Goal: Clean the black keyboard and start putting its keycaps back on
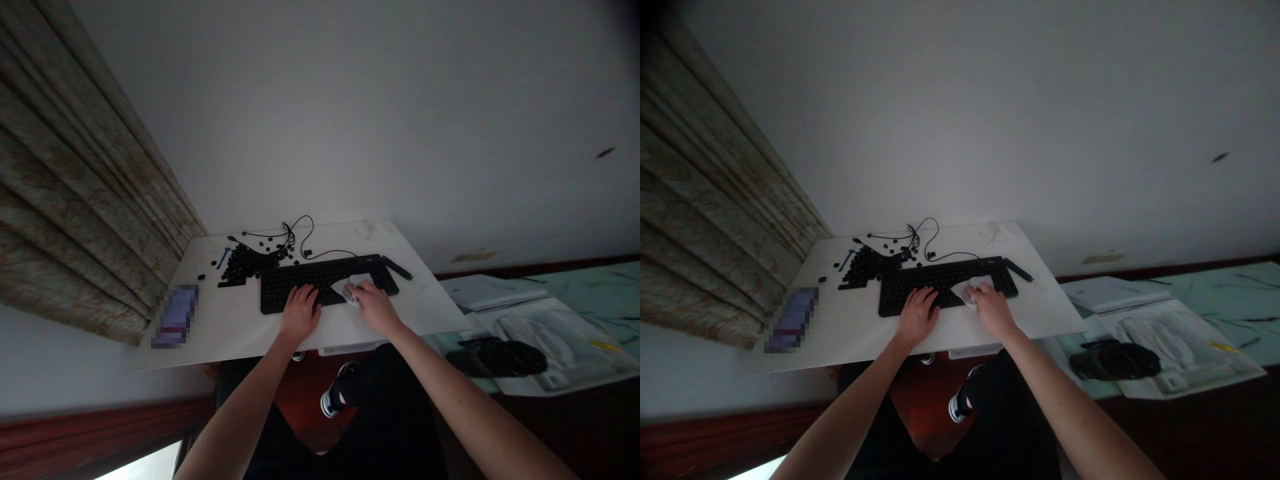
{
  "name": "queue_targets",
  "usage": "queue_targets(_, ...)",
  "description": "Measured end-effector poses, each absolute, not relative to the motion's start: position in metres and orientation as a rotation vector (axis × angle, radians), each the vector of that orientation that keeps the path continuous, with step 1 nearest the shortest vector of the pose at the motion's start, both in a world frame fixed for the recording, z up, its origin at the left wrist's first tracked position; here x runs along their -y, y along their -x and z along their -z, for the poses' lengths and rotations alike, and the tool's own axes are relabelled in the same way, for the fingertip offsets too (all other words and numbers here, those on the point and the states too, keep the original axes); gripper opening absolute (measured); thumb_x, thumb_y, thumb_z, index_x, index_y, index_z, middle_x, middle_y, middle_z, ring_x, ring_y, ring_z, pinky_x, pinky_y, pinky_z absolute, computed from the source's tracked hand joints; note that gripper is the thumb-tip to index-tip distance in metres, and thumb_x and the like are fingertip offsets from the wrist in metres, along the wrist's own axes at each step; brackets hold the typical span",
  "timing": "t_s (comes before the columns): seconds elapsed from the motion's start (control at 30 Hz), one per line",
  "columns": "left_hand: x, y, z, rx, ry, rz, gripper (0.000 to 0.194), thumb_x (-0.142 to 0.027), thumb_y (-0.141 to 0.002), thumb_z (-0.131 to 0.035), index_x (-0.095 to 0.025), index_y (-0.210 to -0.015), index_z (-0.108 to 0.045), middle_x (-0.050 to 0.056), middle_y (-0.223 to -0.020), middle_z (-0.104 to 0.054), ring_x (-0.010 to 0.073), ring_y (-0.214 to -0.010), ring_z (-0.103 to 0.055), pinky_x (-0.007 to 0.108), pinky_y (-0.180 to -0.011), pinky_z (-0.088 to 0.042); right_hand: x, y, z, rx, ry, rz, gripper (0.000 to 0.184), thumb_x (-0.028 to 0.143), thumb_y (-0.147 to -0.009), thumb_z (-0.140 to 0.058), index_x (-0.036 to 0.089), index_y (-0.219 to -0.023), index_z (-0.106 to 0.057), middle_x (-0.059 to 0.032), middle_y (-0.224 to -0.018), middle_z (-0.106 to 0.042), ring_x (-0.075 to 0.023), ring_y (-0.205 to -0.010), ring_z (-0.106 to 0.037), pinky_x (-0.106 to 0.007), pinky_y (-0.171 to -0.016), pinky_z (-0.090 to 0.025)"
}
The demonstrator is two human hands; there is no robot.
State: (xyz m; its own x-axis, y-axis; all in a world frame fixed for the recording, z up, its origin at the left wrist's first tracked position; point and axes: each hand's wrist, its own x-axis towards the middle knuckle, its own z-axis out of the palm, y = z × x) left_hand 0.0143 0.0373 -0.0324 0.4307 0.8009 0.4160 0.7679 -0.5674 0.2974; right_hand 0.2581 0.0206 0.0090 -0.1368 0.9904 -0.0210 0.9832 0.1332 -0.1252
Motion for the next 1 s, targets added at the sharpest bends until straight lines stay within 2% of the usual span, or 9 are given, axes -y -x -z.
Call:
queue_targets(0.17,-0.037,-0.015,0.033,-1.43,-2.597,-0.811,0.037,-0.025,-0.093,-0.053,-0.02,-0.129,-0.058,0.011,-0.133,-0.063,0.0263,-0.13,-0.054,0.053,-0.116,-0.039,-0.014,-0.267,-0.007,2.284,2.104,-0.03,0.057,0.008,-0.091,-0.045,0.032,-0.142,-0.054,-0.0089,-0.122,-0.062,-0.0248,-0.108,-0.056,-0.034,-0.084,-0.04)
queue_targets(0.37,-0.038,-0.018,0.033,-1.45,-2.611,-0.796,0.036,-0.027,-0.092,-0.054,-0.019,-0.127,-0.059,0.011,-0.133,-0.063,0.0267,-0.129,-0.054,0.052,-0.116,-0.038,-0.034,-0.289,-0.006,2.206,2.129,0.019,0.054,0.009,-0.09,-0.041,0.026,-0.137,-0.06,-0.0091,-0.115,-0.063,-0.0229,-0.103,-0.059,-0.031,-0.081,-0.043)
queue_targets(0.6,-0.039,-0.014,0.032,-1.427,-2.613,-0.798,0.035,-0.027,-0.093,-0.054,-0.019,-0.127,-0.059,0.011,-0.133,-0.063,0.026,-0.129,-0.054,0.051,-0.116,-0.039,-0.079,-0.256,-0.012,2.193,2.22,-0.029,0.06,0.015,-0.093,-0.043,0.028,-0.152,-0.041,-0.0141,-0.123,-0.059,-0.0264,-0.106,-0.057,-0.035,-0.08,-0.047)
queue_targets(0.7,-0.039,-0.014,0.031,-1.424,-2.61,-0.802,0.035,-0.027,-0.093,-0.055,-0.02,-0.127,-0.059,0.011,-0.132,-0.063,0.0261,-0.129,-0.054,0.052,-0.115,-0.039,-0.081,-0.254,-0.013,2.211,2.24,-0.023,0.056,0.016,-0.094,-0.042,0.027,-0.149,-0.046,-0.0157,-0.123,-0.058,-0.0273,-0.106,-0.057,-0.036,-0.08,-0.046)
queue_targets(0.87,-0.039,-0.015,0.032,-1.428,-2.597,-0.811,0.035,-0.028,-0.093,-0.054,-0.02,-0.127,-0.06,0.011,-0.132,-0.063,0.0264,-0.128,-0.055,0.053,-0.115,-0.039,-0.082,-0.275,-0.004,2.114,2.108,-0.019,0.051,0.012,-0.091,-0.041,0.024,-0.137,-0.06,-0.0128,-0.117,-0.059,-0.0242,-0.102,-0.059,-0.034,-0.084,-0.046)
queue_targets(1.0,-0.04,-0.016,0.033,-1.443,-2.596,-0.808,0.036,-0.027,-0.092,-0.054,-0.021,-0.127,-0.06,0.01,-0.131,-0.063,0.0268,-0.128,-0.055,0.054,-0.115,-0.039,-0.097,-0.284,0.002,1.876,1.96,-0.005,0.053,0.009,-0.09,-0.038,0.019,-0.138,-0.059,-0.0116,-0.112,-0.062,-0.0232,-0.098,-0.06,-0.035,-0.09,-0.046)
